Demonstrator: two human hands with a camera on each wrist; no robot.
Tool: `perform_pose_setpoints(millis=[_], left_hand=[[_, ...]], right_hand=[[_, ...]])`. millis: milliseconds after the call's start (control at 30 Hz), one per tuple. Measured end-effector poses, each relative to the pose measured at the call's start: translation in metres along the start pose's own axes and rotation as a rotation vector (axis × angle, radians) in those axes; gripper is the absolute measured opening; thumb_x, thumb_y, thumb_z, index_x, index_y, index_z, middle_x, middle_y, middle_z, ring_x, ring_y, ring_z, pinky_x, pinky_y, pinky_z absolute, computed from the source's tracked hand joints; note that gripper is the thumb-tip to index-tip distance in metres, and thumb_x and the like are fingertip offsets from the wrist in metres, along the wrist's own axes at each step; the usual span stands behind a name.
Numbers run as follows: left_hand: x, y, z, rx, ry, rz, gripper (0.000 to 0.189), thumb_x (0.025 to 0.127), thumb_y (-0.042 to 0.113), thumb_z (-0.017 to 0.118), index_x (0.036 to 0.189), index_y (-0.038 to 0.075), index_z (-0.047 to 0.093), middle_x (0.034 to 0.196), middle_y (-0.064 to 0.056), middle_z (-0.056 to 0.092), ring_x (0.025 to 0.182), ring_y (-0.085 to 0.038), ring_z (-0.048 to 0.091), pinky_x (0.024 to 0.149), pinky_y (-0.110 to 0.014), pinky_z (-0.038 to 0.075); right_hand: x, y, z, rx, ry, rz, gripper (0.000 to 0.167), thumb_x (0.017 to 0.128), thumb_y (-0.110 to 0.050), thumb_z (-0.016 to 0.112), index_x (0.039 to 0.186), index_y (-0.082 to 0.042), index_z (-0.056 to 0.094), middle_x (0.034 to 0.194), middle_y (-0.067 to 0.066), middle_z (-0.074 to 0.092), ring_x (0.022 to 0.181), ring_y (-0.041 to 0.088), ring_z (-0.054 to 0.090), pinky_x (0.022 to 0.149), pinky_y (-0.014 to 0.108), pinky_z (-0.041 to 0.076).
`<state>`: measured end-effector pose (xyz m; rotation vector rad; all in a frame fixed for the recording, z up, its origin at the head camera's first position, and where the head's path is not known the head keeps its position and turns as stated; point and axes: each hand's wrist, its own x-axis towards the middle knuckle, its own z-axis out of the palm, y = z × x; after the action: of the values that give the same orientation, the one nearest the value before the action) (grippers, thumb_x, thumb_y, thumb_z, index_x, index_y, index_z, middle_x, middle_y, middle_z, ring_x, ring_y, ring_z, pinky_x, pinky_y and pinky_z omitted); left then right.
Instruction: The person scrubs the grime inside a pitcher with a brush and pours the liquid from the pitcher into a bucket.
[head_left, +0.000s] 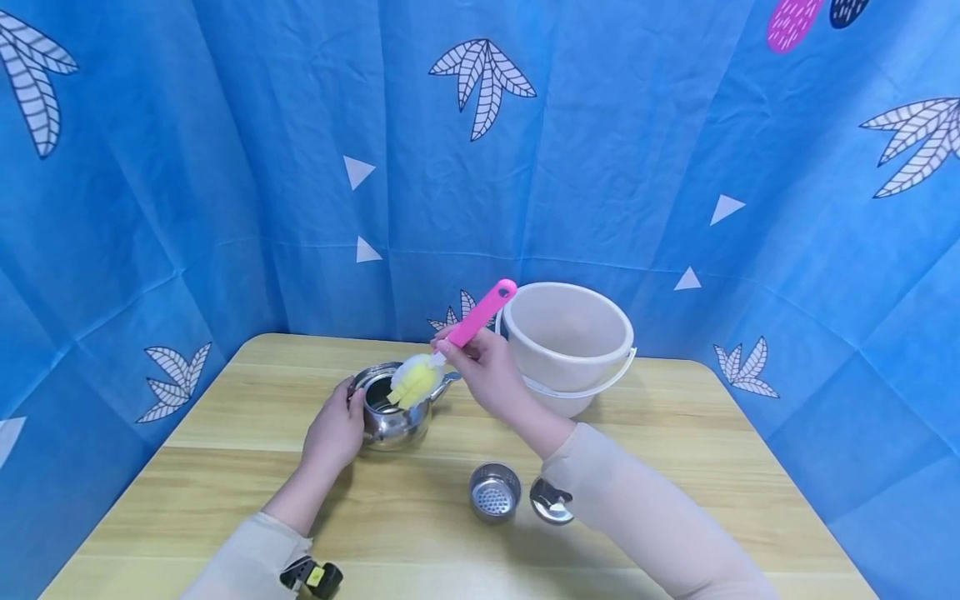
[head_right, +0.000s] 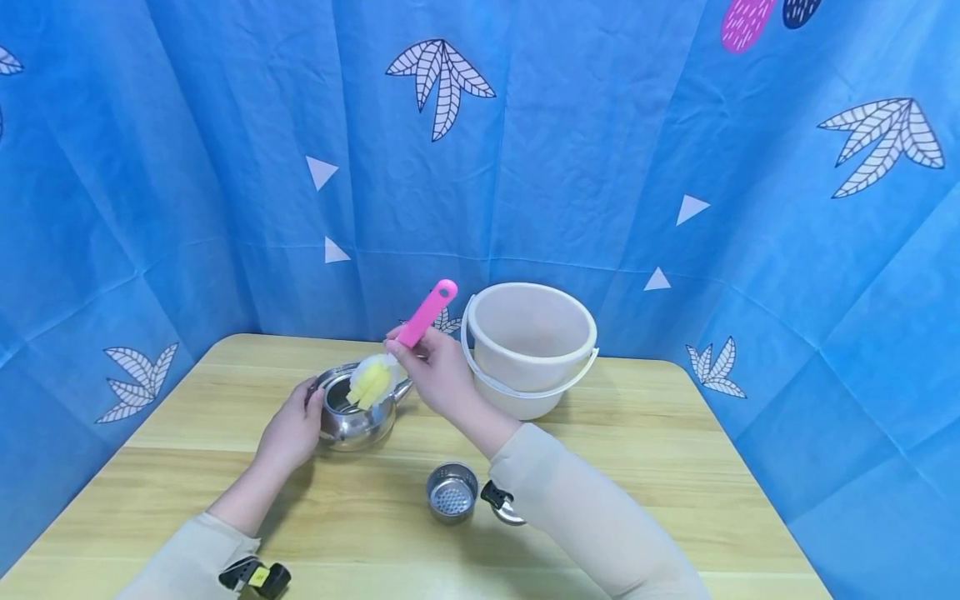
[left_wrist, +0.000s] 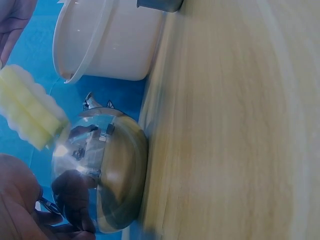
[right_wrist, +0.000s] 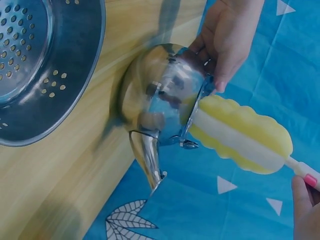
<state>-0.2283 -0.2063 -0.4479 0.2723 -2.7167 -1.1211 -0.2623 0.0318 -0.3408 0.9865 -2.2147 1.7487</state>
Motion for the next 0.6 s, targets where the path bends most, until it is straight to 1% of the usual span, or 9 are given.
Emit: perform_pose_setpoints(millis=[133, 333, 600], left_hand=[[-0.0007, 0.0008, -0.0009, 0.003, 0.004, 0.003, 0.058, 0.111, 0.033, 0.028, 0.154, -0.005, 0.027, 0.153, -0.03, 0.036, 0.139, -0.049, 0.034, 0.112, -0.062, 0.031], [-0.0039, 0.0032, -0.0032, 0.002, 0.007, 0.014, 0.055, 0.111, 0.029, 0.03, 0.152, -0.008, 0.029, 0.151, -0.033, 0.037, 0.138, -0.049, 0.036, 0.111, -0.062, 0.032], [-0.0039, 0.0026, -0.0035, 0.005, 0.014, 0.021, 0.055, 0.111, 0.029, 0.029, 0.152, -0.008, 0.029, 0.15, -0.033, 0.038, 0.138, -0.049, 0.036, 0.111, -0.062, 0.033]], right_hand=[[-0.0011, 0.0005, -0.0028, 0.031, 0.016, -0.014, 0.016, 0.099, -0.009, 0.064, 0.111, -0.001, 0.07, 0.108, 0.013, 0.074, 0.103, 0.019, 0.071, 0.089, 0.03, 0.057], [-0.003, 0.0003, -0.005, 0.064, 0.032, -0.018, 0.017, 0.098, -0.005, 0.063, 0.112, 0.003, 0.069, 0.107, 0.012, 0.074, 0.102, 0.021, 0.071, 0.088, 0.03, 0.058], [-0.0047, -0.0001, -0.0062, 0.064, 0.04, -0.029, 0.018, 0.098, -0.006, 0.063, 0.111, 0.005, 0.068, 0.107, 0.013, 0.073, 0.102, 0.021, 0.071, 0.089, 0.03, 0.057]])
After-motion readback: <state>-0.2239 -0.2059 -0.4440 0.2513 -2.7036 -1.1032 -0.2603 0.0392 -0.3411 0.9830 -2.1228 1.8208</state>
